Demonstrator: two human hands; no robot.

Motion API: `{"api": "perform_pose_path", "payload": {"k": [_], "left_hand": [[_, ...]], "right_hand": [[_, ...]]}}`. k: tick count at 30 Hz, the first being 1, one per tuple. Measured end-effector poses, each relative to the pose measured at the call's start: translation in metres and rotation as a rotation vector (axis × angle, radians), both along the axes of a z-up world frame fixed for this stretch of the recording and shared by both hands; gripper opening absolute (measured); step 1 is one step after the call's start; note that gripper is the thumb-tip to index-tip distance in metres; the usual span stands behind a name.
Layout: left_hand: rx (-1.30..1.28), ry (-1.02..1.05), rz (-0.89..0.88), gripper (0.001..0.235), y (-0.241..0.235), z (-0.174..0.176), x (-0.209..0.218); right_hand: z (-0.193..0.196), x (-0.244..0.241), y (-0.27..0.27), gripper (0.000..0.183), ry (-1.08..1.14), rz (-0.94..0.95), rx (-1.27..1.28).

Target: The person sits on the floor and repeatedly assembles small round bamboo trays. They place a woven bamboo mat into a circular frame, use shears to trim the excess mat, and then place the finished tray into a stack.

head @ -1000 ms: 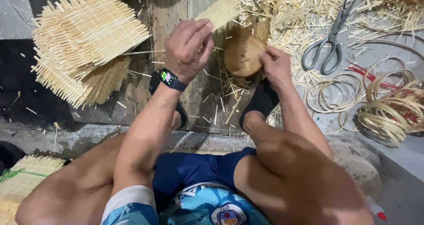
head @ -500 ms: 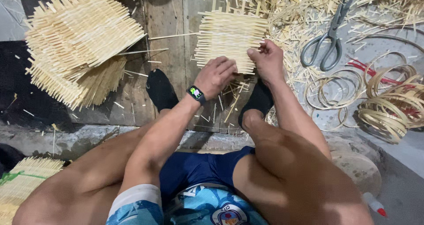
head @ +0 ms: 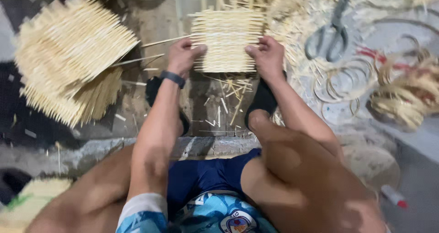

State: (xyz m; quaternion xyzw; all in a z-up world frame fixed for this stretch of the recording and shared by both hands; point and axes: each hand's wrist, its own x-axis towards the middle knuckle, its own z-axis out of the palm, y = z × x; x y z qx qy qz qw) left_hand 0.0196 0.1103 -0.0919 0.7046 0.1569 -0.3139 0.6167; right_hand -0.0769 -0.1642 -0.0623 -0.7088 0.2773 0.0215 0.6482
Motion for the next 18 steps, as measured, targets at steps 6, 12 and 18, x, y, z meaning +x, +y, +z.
{"api": "perform_pose_path", "payload": {"k": [6, 12, 18], "left_hand": [[-0.067, 0.037, -0.005, 0.054, 0.003, 0.017, 0.007], [0.143, -0.058, 0.095, 0.068, 0.029, 0.063, 0.020], [0.007, -0.143, 0.293, 0.049, 0.030, 0.088, 0.030]], "right_hand": [[-0.046, -0.039, -0.049, 0.038, -0.134, -0.189, 0.043], [-0.061, -0.175, -0.243, 0.027, 0.067, -0.444, -0.736], [-0.067, -0.264, -0.290, 0.035, 0.771, -0.325, -0.735]]}}
